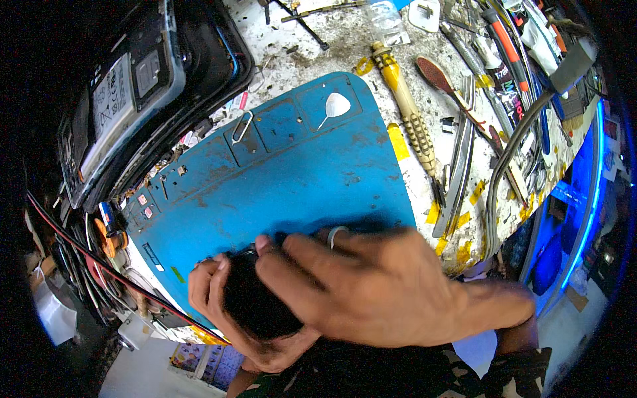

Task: The person opens a smartphone, removes the back cover, and uses a prying tool to detach internal components. They manipulate the camera module and battery area, then reposition the back cover. The task ends with the phone partially disassembled on the workbench.

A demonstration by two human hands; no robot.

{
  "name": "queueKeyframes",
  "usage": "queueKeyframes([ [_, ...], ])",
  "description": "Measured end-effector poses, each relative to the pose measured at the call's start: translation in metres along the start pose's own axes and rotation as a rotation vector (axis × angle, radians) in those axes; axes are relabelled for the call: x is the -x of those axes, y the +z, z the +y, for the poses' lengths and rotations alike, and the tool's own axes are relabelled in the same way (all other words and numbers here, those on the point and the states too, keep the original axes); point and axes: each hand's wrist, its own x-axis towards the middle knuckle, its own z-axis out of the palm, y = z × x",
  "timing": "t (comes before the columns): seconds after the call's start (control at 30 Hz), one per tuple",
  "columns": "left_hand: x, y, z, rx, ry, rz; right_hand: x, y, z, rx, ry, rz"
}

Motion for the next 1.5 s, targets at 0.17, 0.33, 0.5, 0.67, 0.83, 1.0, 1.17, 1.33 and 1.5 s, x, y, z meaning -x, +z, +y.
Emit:
queueKeyframes([
  [0.17, 0.003, 0.002, -0.003, 0.03, -0.036, 0.027, -0.006, -0.009, 0.006, 0.035, -0.053, -0.051],
  [0.33, 0.003, 0.004, -0.005, 0.054, -0.043, 0.062, -0.018, -0.019, 0.006, 0.162, -0.207, -0.141],
  [0.5, 0.004, 0.014, 0.0, 0.124, -0.05, 0.186, -0.026, -0.018, 0.019, 0.012, -0.202, -0.115],
  [0.67, 0.005, 0.023, 0.001, 0.05, -0.107, 0.236, -0.03, -0.015, 0.018, 0.109, -0.275, -0.096],
  [0.83, 0.004, 0.009, -0.001, 0.03, -0.079, 0.119, -0.037, -0.019, 0.021, 0.187, -0.374, -0.128],
  [1.0, 0.004, -0.001, -0.008, 0.026, -0.047, 0.026, -0.041, -0.027, 0.022, 0.207, -0.386, -0.247],
  [1.17, 0.01, -0.001, -0.01, 0.076, -0.052, 0.028, -0.043, -0.016, 0.027, 0.316, -0.633, -0.045],
  [1.33, 0.009, 0.011, -0.004, 0.113, -0.077, 0.151, -0.049, -0.014, 0.015, 0.187, -0.486, -0.156],
  [1.5, -0.003, 0.01, -0.007, 0.241, -0.012, 0.153, -0.057, -0.038, 0.031, 0.064, -0.371, -0.3],
])
